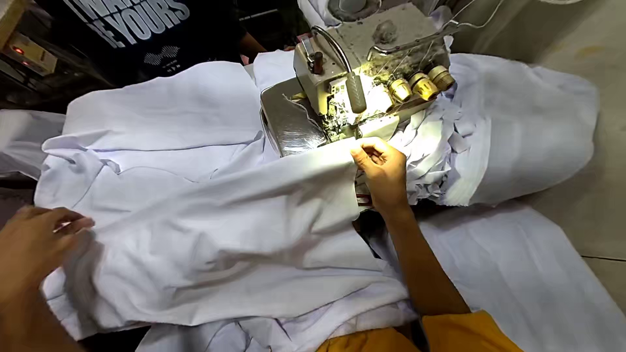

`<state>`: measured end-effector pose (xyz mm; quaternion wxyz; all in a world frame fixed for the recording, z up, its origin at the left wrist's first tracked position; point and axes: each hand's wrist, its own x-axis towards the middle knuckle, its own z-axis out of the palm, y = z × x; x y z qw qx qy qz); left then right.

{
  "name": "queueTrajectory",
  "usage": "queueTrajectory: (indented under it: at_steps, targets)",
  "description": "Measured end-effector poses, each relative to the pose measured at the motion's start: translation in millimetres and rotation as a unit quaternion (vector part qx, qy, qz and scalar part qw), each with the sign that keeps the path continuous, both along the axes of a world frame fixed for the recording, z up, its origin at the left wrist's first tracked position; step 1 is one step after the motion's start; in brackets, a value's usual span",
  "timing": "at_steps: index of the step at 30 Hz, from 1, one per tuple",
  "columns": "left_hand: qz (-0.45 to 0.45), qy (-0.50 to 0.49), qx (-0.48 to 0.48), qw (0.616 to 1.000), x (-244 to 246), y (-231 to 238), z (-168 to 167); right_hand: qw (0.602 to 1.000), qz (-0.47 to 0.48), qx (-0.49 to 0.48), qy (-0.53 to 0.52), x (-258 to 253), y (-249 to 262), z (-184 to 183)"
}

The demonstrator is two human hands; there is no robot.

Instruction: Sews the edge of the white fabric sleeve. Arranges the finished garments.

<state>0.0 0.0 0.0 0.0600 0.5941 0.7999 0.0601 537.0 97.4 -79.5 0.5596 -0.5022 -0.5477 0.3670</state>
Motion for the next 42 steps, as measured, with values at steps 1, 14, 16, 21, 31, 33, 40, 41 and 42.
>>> queueTrajectory:
  at_steps: [1,14,16,21,31,33,40,41,42]
  targets:
    - [-0.048,0.004,0.053,0.997,13.1,14.1,-8.8,1.000,-0.004,0.008,-0.008,-2.0,-1.5,0.6]
    - [-0.260,-0.190,0.253,0.912,365.2,99.5,-43.7,0.999,-0.023,0.018,0.020,-11.6,-8.5,-0.9]
    - [-0.243,-0.177,0.249,0.920,370.5,96.4,-44.6,0.999,-0.033,0.013,0.006,-13.9,-9.9,-1.6]
    - [-0.227,-0.186,0.236,0.926,369.5,92.8,-41.2,0.998,-0.047,0.008,0.030,-24.2,-6.8,-3.4]
    - [-0.200,-0.217,0.228,0.928,369.2,97.8,-43.7,0.991,-0.097,0.002,0.095,-44.6,0.0,-4.9]
    - [-0.193,-0.220,0.229,0.929,369.8,99.1,-42.4,0.990,-0.111,0.017,0.081,-48.1,1.4,-5.2]
    - [-0.180,-0.215,0.240,0.929,369.6,105.1,-40.4,0.986,-0.144,0.036,0.069,-55.5,5.1,-5.3]
    - [-0.181,-0.214,0.238,0.930,369.2,105.9,-40.0,0.986,-0.148,0.031,0.069,-56.3,5.2,-4.9]
    - [-0.183,-0.211,0.239,0.930,368.7,106.6,-39.9,0.986,-0.150,0.027,0.068,-56.9,5.2,-4.6]
